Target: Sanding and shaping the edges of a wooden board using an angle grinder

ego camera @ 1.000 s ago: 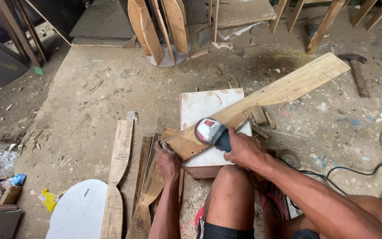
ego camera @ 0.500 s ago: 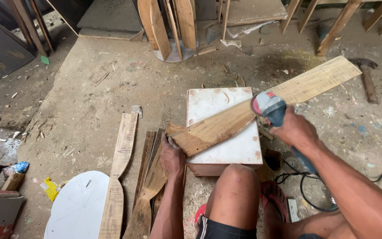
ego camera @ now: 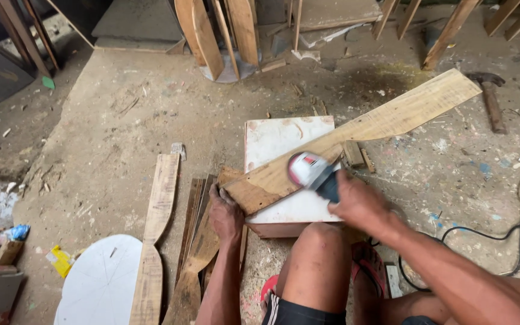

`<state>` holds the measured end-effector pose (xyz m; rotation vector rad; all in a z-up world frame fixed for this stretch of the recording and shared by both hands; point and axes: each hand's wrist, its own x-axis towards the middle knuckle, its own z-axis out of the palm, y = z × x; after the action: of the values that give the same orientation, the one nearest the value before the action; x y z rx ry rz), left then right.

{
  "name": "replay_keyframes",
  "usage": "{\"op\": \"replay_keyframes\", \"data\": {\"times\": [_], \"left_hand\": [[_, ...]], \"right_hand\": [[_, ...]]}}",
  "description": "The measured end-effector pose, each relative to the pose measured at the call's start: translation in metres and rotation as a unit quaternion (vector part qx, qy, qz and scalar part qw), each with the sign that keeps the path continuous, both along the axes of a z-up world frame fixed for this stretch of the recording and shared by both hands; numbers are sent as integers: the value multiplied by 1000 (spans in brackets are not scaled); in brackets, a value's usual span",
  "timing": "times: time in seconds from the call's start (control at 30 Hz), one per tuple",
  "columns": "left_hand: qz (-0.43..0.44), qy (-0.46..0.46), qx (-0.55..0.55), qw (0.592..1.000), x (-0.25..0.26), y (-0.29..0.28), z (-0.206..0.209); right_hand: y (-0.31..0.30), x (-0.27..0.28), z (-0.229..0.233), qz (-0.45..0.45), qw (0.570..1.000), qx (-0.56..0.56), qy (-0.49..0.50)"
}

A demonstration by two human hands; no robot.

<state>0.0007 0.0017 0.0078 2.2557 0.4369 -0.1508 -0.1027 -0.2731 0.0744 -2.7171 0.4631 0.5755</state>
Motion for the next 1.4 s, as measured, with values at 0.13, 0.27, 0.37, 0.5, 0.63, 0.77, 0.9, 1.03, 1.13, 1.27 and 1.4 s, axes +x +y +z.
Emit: {"op": "replay_keyframes", "data": {"times": [0.13, 0.27, 0.37, 0.5, 0.63, 0.77, 0.9, 1.03, 1.13, 1.27, 1.4], "left_hand": [[0, -7, 4, 1000, -3, 1, 1], [9, -1, 13, 1000, -6, -3, 7], [8, 6, 24, 1000, -8, -4, 9], [5, -16, 2, 1000, -7, -3, -4], [14, -11, -3, 1000, -11, -3, 10], [9, -9, -5, 1000, -7, -6, 7], [8, -14, -16, 1000, -10, -4, 5], [4, -9, -17, 1000, -16, -7, 21], [3, -10, -12, 1000, -14, -6, 15], [7, -11, -3, 1000, -11, -6, 0], [5, -22, -4, 1000, -10, -3, 4]], "right_hand": [[-46, 9, 30, -135, 990, 14, -28], [-92, 20, 15, -184, 980, -32, -73], [-56, 5, 39, -175, 984, -20, -23], [-9, -9, 37, -108, 994, 6, -12], [5, 2, -17, -17, 1000, -5, 3], [28, -1, 0, 14, 999, 29, -1], [-2, -3, -9, 7, 999, -9, 34], [-39, -3, 31, -99, 994, 16, -54], [-72, 7, 17, -130, 989, -29, -65], [-29, -4, 51, -139, 989, 5, -45], [1, 0, 11, -72, 997, 15, -22]]}}
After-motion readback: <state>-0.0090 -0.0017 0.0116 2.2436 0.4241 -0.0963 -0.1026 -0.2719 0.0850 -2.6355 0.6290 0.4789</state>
